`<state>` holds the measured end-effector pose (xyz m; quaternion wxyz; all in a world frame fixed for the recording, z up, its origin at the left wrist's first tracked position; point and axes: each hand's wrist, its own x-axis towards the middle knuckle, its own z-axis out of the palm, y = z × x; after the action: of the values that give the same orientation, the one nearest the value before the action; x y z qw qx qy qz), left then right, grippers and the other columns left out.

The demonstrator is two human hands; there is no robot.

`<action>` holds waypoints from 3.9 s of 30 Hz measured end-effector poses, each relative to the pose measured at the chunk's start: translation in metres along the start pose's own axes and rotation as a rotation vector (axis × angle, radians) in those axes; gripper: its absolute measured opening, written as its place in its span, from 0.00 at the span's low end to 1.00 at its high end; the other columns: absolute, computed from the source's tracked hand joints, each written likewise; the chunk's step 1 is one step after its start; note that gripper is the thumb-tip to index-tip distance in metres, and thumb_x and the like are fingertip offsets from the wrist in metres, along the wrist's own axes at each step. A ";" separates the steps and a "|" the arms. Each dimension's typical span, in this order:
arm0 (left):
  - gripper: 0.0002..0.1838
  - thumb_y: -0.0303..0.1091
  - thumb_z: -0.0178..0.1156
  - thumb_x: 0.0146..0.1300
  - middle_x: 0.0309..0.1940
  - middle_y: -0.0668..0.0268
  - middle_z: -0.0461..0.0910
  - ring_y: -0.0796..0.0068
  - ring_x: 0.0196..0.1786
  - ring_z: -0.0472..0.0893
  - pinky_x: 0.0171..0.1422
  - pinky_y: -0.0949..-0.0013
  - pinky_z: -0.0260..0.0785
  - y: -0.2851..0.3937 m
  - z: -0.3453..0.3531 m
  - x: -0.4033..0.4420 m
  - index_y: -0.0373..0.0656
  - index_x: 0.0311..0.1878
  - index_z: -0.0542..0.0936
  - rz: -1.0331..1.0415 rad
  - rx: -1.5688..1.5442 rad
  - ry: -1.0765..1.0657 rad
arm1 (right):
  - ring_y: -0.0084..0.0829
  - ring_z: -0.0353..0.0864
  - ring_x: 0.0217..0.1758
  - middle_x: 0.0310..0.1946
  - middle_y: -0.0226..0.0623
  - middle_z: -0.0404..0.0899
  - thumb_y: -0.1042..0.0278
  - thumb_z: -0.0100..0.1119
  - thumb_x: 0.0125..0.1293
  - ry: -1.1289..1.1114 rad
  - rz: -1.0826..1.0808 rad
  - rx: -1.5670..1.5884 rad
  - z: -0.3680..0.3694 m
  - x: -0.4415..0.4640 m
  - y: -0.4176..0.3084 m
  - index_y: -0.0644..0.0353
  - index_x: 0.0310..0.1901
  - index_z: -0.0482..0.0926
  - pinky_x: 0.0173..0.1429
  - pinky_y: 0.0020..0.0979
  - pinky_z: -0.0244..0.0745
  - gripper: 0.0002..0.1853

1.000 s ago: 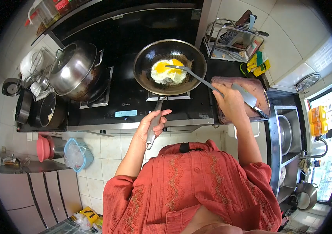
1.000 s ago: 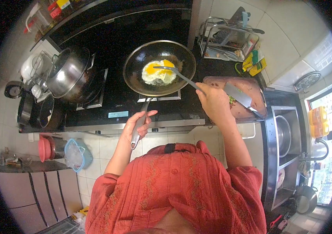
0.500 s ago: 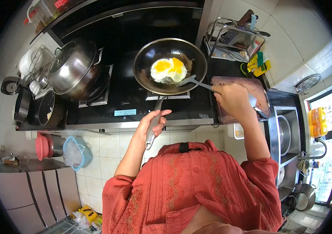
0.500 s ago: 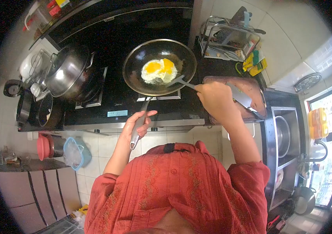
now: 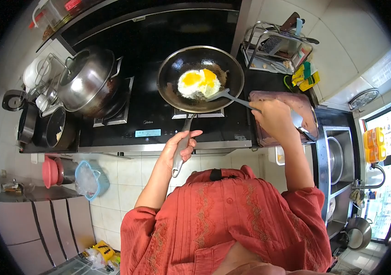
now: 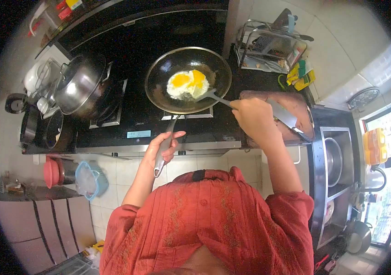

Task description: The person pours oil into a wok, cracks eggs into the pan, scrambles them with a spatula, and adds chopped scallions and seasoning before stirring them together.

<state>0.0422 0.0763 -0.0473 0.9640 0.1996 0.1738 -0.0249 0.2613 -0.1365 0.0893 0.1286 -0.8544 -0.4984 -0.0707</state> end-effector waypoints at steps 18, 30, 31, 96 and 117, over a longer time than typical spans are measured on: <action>0.26 0.41 0.53 0.70 0.28 0.62 0.80 0.84 0.14 0.66 0.13 0.78 0.60 0.001 0.000 0.001 0.30 0.62 0.69 -0.008 -0.003 -0.015 | 0.47 0.82 0.40 0.34 0.46 0.84 0.63 0.62 0.61 -0.001 0.081 0.061 -0.005 -0.007 0.005 0.53 0.45 0.85 0.45 0.44 0.75 0.12; 0.26 0.42 0.53 0.70 0.29 0.64 0.79 0.84 0.15 0.65 0.14 0.78 0.61 0.000 0.005 -0.001 0.31 0.62 0.70 -0.003 0.015 0.006 | 0.47 0.83 0.35 0.32 0.45 0.82 0.62 0.62 0.62 0.180 -0.024 0.014 0.069 0.085 -0.009 0.49 0.48 0.83 0.39 0.44 0.78 0.12; 0.26 0.42 0.53 0.70 0.29 0.64 0.78 0.84 0.15 0.65 0.14 0.78 0.61 0.000 0.005 -0.001 0.31 0.62 0.70 -0.007 0.010 0.013 | 0.46 0.83 0.37 0.32 0.43 0.81 0.61 0.60 0.64 0.164 -0.013 0.005 0.073 0.092 -0.011 0.49 0.49 0.83 0.40 0.44 0.78 0.13; 0.25 0.43 0.52 0.70 0.28 0.67 0.76 0.83 0.15 0.65 0.15 0.76 0.60 -0.005 -0.001 0.004 0.34 0.62 0.70 -0.012 0.014 0.021 | 0.44 0.87 0.38 0.32 0.48 0.85 0.73 0.54 0.60 -0.162 -0.011 -0.096 0.094 0.096 -0.073 0.62 0.34 0.85 0.41 0.41 0.82 0.08; 0.26 0.42 0.54 0.70 0.28 0.67 0.78 0.85 0.13 0.65 0.12 0.79 0.59 -0.001 0.005 -0.002 0.32 0.63 0.69 0.023 0.033 0.079 | 0.48 0.83 0.38 0.31 0.44 0.84 0.62 0.60 0.61 -0.178 -0.048 -0.175 -0.026 0.049 0.007 0.49 0.45 0.86 0.43 0.45 0.78 0.12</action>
<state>0.0420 0.0731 -0.0430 0.9532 0.2182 0.2092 -0.0088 0.2922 -0.1064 0.1256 0.0069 -0.8531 -0.5202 -0.0407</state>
